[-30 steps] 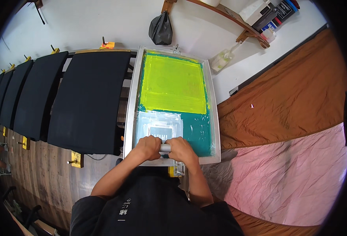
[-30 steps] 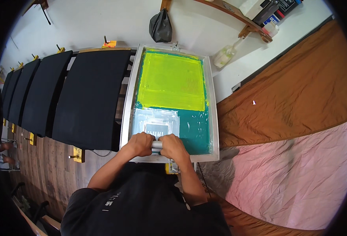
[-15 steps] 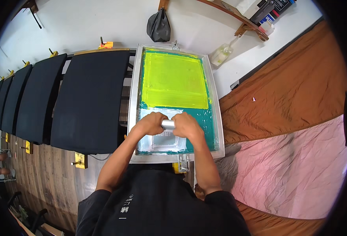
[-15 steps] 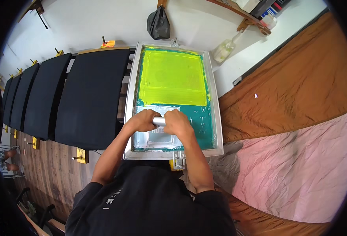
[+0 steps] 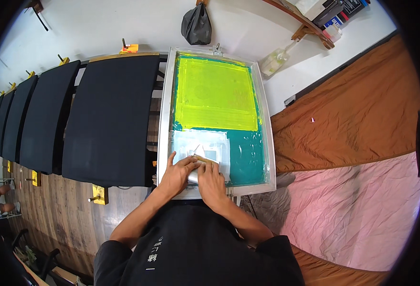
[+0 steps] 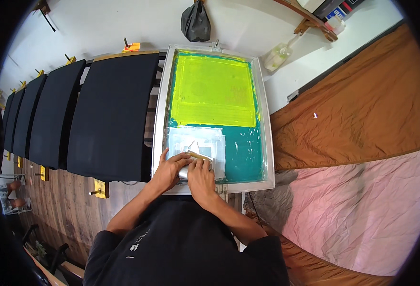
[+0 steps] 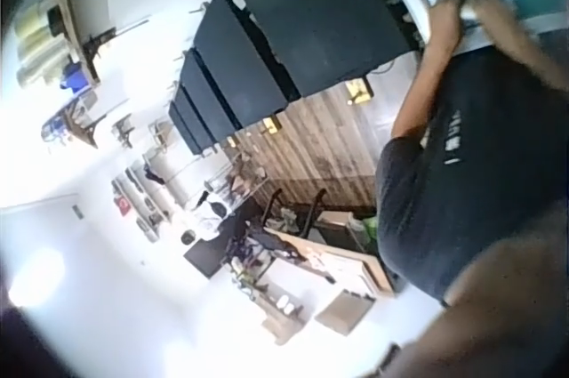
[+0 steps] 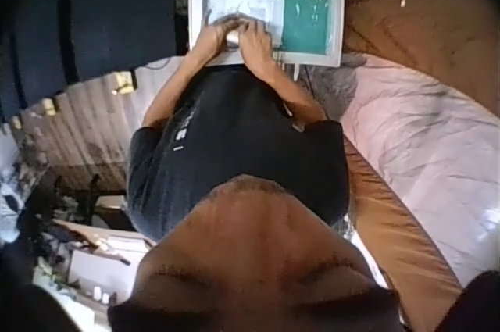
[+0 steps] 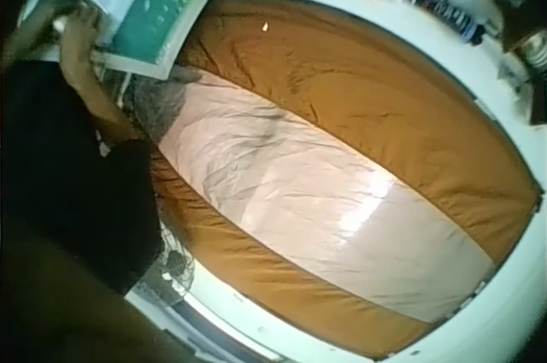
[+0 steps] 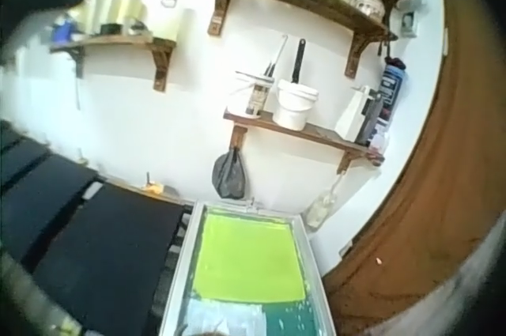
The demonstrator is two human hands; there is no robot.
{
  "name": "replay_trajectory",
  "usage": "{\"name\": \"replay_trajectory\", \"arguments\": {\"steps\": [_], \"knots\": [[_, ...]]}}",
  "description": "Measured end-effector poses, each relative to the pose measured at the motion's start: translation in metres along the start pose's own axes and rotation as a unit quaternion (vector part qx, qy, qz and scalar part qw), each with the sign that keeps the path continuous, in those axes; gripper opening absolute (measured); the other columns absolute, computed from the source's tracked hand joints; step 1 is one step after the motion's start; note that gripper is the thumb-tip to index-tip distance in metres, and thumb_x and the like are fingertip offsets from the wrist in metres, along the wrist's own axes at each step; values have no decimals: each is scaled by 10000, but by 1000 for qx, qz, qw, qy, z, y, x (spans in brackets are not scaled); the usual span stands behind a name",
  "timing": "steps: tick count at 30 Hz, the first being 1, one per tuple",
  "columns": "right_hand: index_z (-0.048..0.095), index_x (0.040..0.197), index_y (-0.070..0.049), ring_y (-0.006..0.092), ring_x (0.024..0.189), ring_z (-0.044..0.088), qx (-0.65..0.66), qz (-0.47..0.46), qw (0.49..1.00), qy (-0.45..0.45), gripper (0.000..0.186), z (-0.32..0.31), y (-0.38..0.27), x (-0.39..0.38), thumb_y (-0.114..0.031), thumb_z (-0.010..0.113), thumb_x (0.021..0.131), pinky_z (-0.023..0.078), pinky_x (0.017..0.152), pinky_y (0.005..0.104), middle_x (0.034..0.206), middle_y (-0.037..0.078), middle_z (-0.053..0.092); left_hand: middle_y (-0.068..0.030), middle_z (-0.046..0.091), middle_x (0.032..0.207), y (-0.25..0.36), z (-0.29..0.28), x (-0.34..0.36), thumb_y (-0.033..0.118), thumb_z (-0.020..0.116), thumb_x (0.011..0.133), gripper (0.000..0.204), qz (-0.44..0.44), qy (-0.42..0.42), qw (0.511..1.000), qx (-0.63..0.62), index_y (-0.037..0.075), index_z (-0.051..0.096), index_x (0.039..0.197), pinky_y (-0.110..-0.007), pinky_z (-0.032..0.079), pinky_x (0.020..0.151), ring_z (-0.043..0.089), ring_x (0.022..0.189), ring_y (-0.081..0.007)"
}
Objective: Squeegeeing white ink through a screen onto a black t-shirt at a screen printing station.
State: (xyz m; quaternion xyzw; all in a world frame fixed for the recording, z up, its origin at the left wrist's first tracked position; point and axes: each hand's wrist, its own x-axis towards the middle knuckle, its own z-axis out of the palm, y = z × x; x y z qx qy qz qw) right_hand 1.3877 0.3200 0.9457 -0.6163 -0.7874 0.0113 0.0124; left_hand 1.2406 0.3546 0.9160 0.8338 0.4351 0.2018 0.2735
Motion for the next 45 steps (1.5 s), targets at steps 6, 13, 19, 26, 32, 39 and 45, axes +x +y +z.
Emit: {"name": "replay_trajectory", "arguments": {"steps": [6,13,19,26,32,39,45], "knots": [[600,1148,7,350,1055,544,139,-3,989,-49,469,-23,15,2,89,570,687,520,781,438,1120,160,564,-141,650,1127,20,-13,-2,-53,593,713,456,1,1,996,92,13,608,1164,-553,220,1117,606,1125,-261],[567,1209,-21,341,1133,503,223,-41,971,79,617,21,42,-8,116,610,609,451,895,428,1250,119,528,-181,579,1224,36,15,5,111,545,834,390,46,55,950,305,-40,573,1193,-481,268,1126,519,1212,-287],[566,1193,-29,337,1118,499,223,-19,973,46,618,20,46,-32,98,664,596,458,859,429,1219,119,518,-163,570,1258,41,39,-8,93,521,836,438,39,26,956,288,-38,545,1254,-463,286,1096,519,1218,-255],[597,1114,-23,339,996,537,208,-21,978,18,528,-11,43,-39,98,650,604,480,802,436,1079,121,548,-141,646,1118,51,5,-4,-28,615,685,490,12,-75,991,114,8,616,1173,-487,311,1038,606,1085,-264],[654,1034,-64,377,958,584,139,-45,989,-28,325,-21,39,38,40,592,732,501,755,492,974,158,604,-120,696,908,-3,-21,32,-1,627,658,361,-8,-23,994,109,100,689,999,-465,395,918,666,886,-286],[668,929,-59,387,923,613,156,-34,977,-139,281,5,48,80,39,643,667,516,778,478,926,182,640,-193,681,819,-25,-25,60,1,647,643,287,-71,-87,991,72,30,691,925,-458,550,742,670,807,-386],[669,953,-48,378,933,595,175,-53,980,-73,305,7,38,55,50,638,666,516,811,463,961,157,640,-190,662,878,-23,-13,29,-25,668,608,319,-15,-25,998,49,10,667,924,-449,553,735,660,810,-385]]}}
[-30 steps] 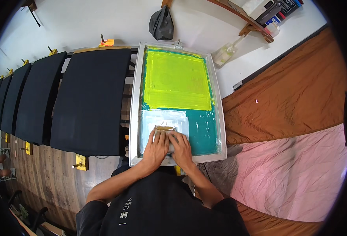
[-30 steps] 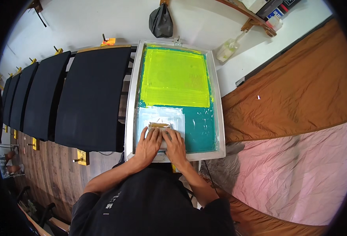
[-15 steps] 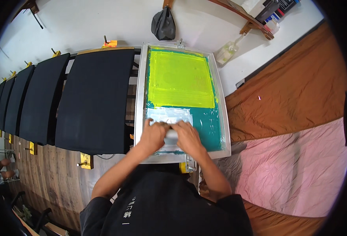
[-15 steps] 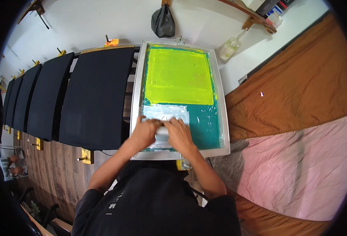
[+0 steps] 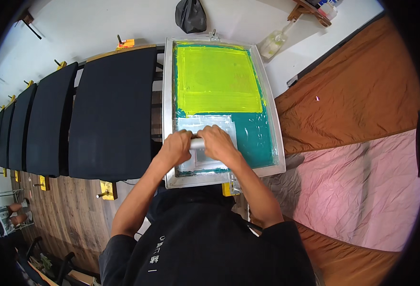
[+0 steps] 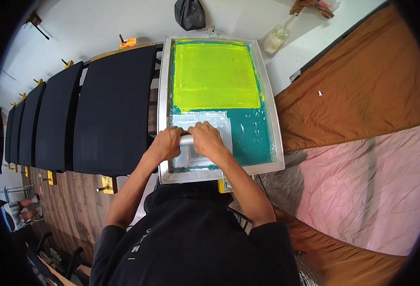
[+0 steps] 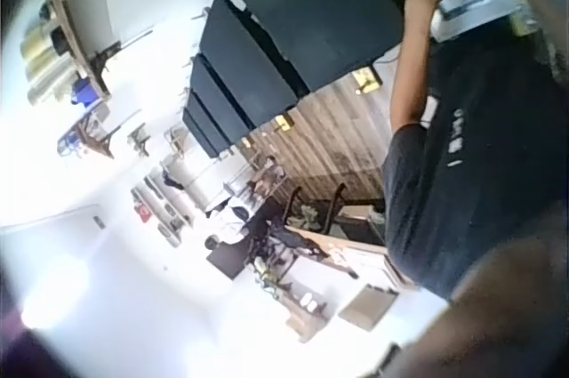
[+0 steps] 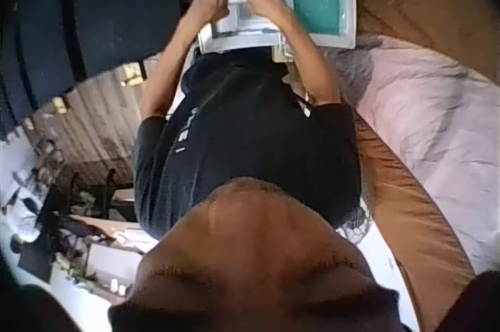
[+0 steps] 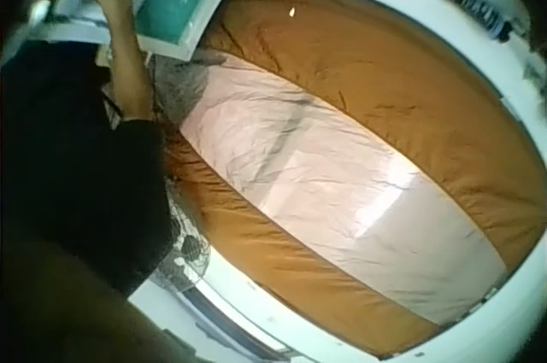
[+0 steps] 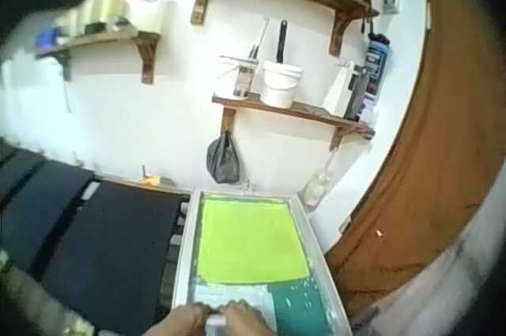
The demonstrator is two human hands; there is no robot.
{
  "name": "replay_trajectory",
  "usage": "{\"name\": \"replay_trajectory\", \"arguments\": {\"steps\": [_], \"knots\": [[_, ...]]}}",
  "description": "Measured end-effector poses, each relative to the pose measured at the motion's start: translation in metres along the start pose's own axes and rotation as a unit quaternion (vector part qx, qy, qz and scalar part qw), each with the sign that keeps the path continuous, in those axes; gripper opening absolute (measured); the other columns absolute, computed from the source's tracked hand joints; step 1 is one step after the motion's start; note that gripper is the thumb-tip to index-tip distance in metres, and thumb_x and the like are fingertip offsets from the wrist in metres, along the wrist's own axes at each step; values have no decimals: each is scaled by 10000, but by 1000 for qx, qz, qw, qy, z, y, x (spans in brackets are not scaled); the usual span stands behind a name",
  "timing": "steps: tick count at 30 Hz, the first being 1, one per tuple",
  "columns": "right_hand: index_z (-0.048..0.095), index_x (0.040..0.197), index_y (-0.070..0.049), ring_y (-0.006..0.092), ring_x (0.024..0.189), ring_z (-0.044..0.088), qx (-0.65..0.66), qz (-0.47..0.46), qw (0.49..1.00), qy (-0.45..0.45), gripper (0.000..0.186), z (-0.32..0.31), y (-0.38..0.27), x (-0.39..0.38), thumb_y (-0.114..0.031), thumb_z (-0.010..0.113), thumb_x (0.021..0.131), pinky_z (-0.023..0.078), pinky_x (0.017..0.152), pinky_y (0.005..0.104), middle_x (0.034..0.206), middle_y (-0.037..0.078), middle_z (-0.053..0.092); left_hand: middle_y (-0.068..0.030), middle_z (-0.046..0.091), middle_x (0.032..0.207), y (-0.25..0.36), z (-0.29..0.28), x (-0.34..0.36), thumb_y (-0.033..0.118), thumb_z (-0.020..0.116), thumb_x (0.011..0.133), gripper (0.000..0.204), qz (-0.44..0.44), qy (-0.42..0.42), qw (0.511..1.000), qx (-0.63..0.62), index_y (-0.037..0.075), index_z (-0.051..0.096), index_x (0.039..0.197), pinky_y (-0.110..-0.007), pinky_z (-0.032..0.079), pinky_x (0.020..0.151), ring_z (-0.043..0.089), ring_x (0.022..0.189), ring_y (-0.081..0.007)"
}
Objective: Squeegeeing white ink through a screen onto a black t-shirt at a screen printing station.
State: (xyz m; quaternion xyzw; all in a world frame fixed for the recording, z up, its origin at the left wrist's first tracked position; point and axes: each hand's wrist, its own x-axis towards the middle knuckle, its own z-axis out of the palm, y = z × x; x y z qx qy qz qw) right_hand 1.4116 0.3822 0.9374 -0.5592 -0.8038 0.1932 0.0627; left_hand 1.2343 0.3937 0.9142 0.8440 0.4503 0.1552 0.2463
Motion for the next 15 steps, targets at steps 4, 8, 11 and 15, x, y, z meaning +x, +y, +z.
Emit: {"name": "replay_trajectory", "arguments": {"steps": [4,8,11,15], "knots": [[679,1046,-61,342,943,593,11,-15,999,-32,430,-1,-9,-32,87,637,644,513,832,429,993,133,645,-188,645,917,34,-2,-32,-35,612,663,375,-47,-31,998,-16,20,637,1034,-439,544,739,646,823,-382],[675,1034,-50,330,963,599,29,-32,999,-33,444,-1,-13,-59,78,663,609,511,831,427,987,131,645,-186,651,922,54,3,-55,-30,613,675,345,-58,-58,996,-24,8,644,1016,-435,547,744,654,821,-380],[685,931,-37,361,896,633,11,-55,995,-80,342,-9,-13,-62,61,670,603,522,750,456,895,149,660,-193,657,911,61,-2,-55,-14,619,673,316,-69,-93,993,-26,-5,653,987,-433,547,762,657,824,-380],[680,880,-28,364,897,642,18,-15,994,-106,265,-37,-2,-50,53,663,627,524,730,469,867,163,660,-193,671,852,61,-5,-25,61,671,664,240,-43,-106,993,-24,8,668,898,-446,551,728,669,779,-370]]}}
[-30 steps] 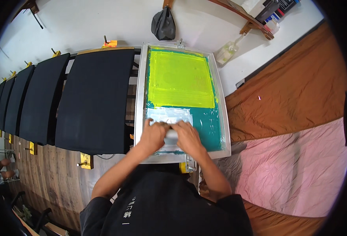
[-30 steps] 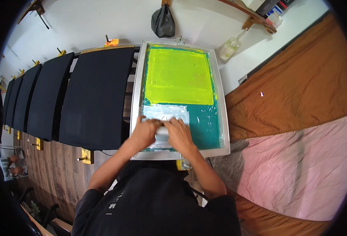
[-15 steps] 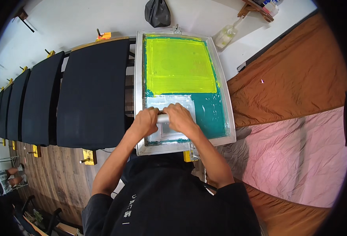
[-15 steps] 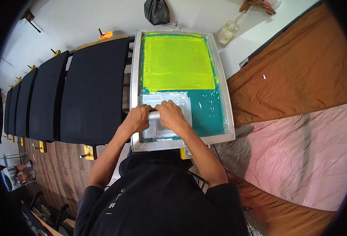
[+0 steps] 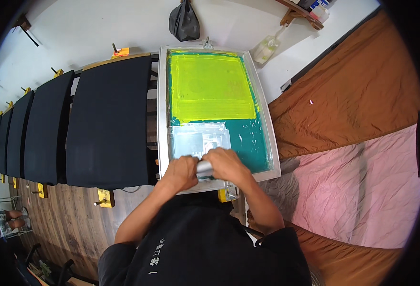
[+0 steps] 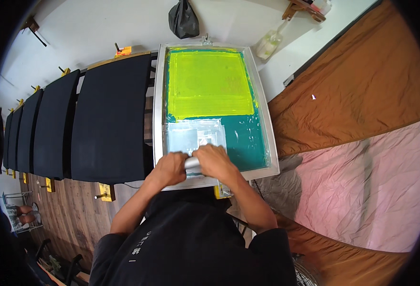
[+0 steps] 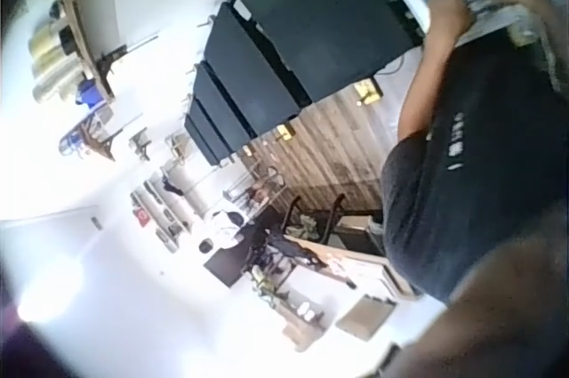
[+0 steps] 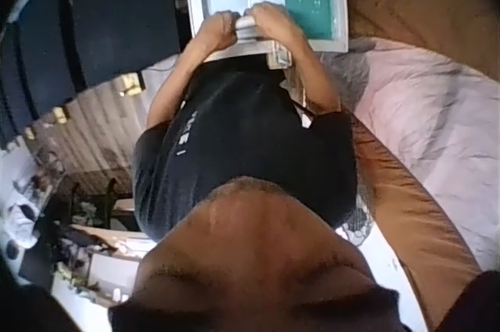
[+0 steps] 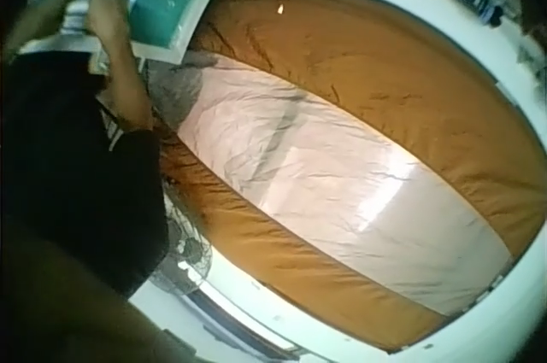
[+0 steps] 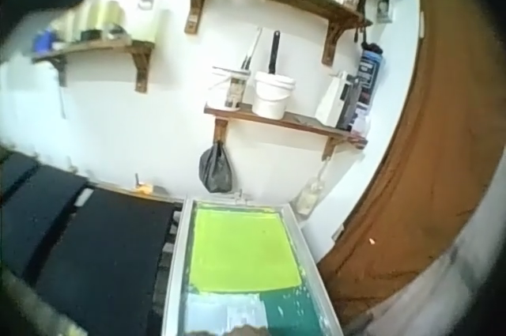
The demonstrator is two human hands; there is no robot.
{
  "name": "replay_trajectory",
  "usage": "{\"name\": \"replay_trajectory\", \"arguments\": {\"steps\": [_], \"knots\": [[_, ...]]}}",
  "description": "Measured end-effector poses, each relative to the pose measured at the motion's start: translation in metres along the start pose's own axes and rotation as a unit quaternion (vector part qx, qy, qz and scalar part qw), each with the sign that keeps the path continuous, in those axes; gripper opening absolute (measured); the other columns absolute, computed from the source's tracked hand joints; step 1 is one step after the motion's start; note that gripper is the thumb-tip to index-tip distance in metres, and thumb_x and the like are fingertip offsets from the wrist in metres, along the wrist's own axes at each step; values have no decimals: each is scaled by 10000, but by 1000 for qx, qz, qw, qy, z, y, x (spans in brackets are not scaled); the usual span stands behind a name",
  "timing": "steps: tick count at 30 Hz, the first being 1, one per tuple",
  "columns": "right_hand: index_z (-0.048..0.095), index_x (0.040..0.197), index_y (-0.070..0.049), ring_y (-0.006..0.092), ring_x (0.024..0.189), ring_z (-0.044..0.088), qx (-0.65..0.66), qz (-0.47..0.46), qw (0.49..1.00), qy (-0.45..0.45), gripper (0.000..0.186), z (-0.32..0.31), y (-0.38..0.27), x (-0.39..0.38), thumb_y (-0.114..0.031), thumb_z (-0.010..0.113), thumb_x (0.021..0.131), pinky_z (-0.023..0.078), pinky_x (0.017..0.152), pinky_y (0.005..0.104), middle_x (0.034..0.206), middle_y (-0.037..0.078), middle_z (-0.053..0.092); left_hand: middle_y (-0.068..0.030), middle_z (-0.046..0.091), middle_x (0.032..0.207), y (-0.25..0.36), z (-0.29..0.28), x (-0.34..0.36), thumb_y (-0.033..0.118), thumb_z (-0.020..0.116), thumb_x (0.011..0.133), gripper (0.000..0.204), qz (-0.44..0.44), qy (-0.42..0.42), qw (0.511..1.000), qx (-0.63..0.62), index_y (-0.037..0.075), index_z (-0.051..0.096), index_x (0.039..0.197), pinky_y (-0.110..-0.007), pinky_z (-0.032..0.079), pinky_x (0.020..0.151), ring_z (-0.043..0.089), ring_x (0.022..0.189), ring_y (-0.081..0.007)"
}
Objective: Squeegeeing white ink through a screen onto a black t-shirt at a screen printing station.
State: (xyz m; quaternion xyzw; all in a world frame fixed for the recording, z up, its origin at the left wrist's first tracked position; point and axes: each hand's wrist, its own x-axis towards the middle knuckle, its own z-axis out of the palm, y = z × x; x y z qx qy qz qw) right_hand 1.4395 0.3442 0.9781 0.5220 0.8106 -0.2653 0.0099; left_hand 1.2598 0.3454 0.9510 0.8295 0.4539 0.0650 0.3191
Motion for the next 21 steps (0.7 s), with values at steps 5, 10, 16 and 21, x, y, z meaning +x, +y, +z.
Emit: {"name": "replay_trajectory", "arguments": {"steps": [5,10,16,21], "knots": [[650,1028,-14,344,998,587,-138,78,980,116,338,-10,0,12,23,647,691,498,767,481,1012,162,619,-146,659,1085,-17,-4,46,-68,604,622,492,121,114,983,-74,15,631,1106,-465,439,974,615,1027,-341],[624,1076,15,292,1003,548,-256,112,942,184,311,49,-15,6,-73,592,779,485,751,422,1041,144,573,-81,550,1321,-35,37,25,-90,634,625,687,110,105,987,-47,76,514,1280,-535,243,1117,469,1282,-241],[585,1132,28,276,1032,523,-252,81,954,139,405,65,-30,-6,-62,618,739,430,739,388,1062,146,551,-56,557,1311,-35,44,-6,-71,669,640,665,80,117,989,-30,84,536,1273,-505,288,1059,489,1267,-208],[586,1139,10,327,1056,512,-90,19,985,144,419,51,-16,-10,15,595,720,428,769,430,1071,155,553,-106,616,1215,-15,21,-14,-92,607,659,561,57,96,993,38,39,588,1205,-513,300,1052,580,1149,-250]]}}
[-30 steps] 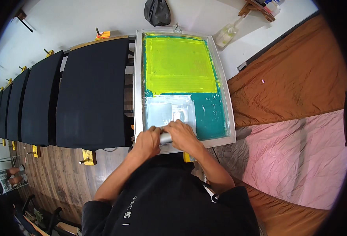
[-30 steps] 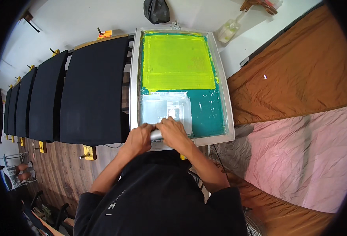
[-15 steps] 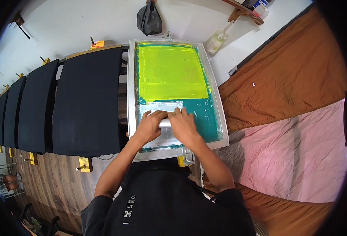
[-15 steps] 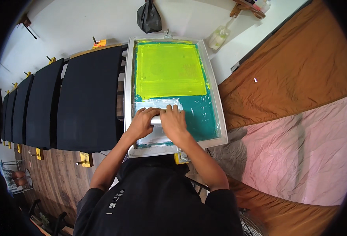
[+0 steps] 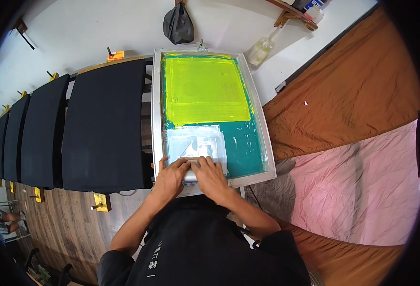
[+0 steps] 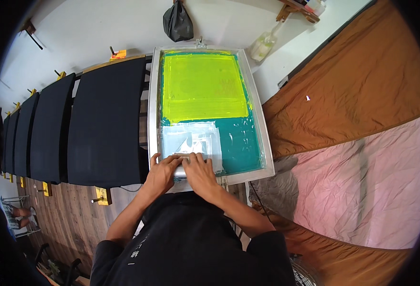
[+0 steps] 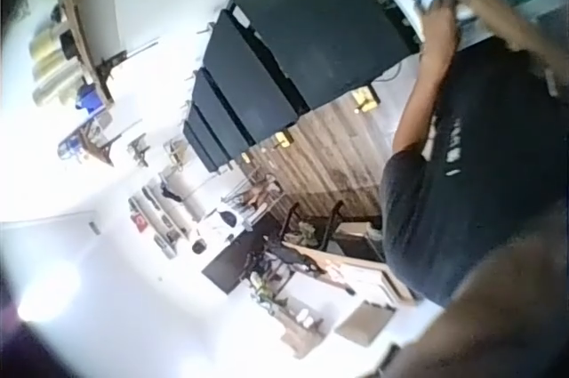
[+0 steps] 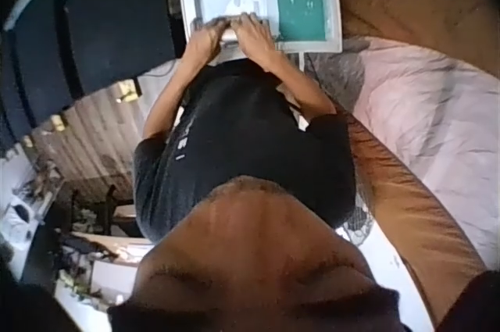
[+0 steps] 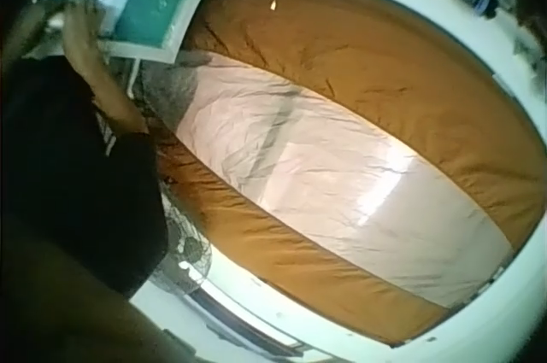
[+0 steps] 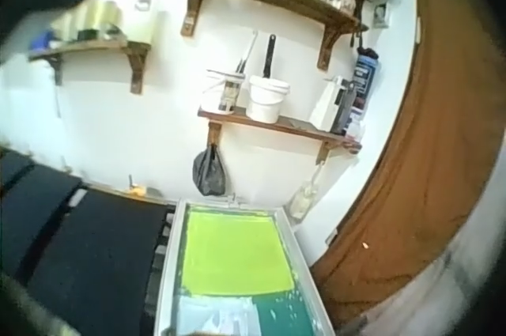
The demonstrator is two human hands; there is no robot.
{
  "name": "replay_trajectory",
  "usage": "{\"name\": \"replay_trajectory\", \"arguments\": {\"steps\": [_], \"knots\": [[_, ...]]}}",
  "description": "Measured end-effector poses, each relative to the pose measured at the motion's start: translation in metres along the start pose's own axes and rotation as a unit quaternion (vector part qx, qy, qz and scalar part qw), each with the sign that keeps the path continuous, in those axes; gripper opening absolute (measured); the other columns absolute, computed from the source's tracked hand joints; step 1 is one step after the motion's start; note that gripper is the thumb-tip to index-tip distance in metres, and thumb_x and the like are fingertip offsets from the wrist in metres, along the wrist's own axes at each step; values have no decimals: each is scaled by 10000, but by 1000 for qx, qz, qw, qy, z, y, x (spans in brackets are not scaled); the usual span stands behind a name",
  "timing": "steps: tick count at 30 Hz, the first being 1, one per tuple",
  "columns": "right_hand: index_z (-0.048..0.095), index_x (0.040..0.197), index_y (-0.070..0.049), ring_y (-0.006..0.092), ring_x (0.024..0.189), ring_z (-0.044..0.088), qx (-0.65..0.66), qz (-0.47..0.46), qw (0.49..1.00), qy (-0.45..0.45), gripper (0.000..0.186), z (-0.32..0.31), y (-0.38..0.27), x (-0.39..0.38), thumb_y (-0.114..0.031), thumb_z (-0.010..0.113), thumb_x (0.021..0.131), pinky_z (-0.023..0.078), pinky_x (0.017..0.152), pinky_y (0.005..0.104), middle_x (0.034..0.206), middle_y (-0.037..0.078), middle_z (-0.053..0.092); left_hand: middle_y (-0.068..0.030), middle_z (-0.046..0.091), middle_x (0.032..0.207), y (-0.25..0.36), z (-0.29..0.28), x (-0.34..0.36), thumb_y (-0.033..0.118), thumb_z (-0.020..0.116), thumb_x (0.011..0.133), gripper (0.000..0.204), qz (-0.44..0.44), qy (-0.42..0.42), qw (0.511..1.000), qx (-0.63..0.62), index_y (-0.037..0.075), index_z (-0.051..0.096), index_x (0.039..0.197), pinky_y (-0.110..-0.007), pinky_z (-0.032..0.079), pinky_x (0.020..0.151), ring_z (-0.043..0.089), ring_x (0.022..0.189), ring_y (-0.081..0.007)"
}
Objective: Squeegeeing white ink through a screen onto a black t-shirt at a screen printing station.
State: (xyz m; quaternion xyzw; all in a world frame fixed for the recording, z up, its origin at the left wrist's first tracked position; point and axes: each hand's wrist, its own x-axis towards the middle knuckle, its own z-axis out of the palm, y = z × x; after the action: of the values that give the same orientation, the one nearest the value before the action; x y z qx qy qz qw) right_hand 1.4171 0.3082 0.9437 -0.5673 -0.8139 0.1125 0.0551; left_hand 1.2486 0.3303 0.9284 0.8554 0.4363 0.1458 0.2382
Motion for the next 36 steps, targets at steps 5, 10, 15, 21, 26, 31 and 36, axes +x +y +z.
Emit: {"name": "replay_trajectory", "arguments": {"steps": [5,10,15,21,26,31,36], "knots": [[605,1159,-39,293,1054,536,58,-27,997,54,434,-13,36,13,51,569,737,405,798,434,1115,109,574,-146,635,986,20,-4,33,-26,549,768,303,5,72,992,107,-16,610,1065,-480,320,1046,629,979,-265],[576,1176,-30,311,1092,515,86,-66,989,99,501,1,63,18,83,578,688,420,865,441,1200,120,541,-149,619,1047,24,19,49,43,556,809,307,10,73,971,229,-8,595,1109,-465,306,1065,594,1057,-260],[541,1135,2,369,1077,491,158,-26,983,89,555,13,53,-13,142,589,600,436,917,426,1169,156,505,-204,572,1221,38,32,26,60,521,839,455,36,10,959,282,-58,507,1278,-488,277,1088,534,1200,-287],[562,1108,15,367,1033,506,177,-6,982,65,541,-9,71,-25,146,568,583,438,905,421,1112,156,527,-170,625,1030,54,21,46,13,533,781,295,35,-29,988,146,-21,597,1067,-497,286,1056,611,1026,-279],[601,1077,5,369,1021,541,130,-19,991,-13,485,-27,100,9,104,594,602,462,895,424,1029,176,563,-133,662,891,41,3,86,11,636,642,345,13,-75,992,105,74,655,981,-511,332,986,653,895,-296],[627,992,-2,406,929,629,86,3,987,-136,378,-37,132,69,63,628,620,513,792,468,932,248,653,-112,675,932,5,19,144,112,661,669,322,-33,-119,986,108,87,667,990,-520,414,911,656,933,-291],[674,935,-28,376,916,656,95,14,989,-108,306,-24,131,71,14,678,631,529,810,450,942,219,679,-140,673,883,-3,22,150,94,655,674,277,-24,-151,982,109,85,664,950,-507,428,884,666,893,-308]]}}
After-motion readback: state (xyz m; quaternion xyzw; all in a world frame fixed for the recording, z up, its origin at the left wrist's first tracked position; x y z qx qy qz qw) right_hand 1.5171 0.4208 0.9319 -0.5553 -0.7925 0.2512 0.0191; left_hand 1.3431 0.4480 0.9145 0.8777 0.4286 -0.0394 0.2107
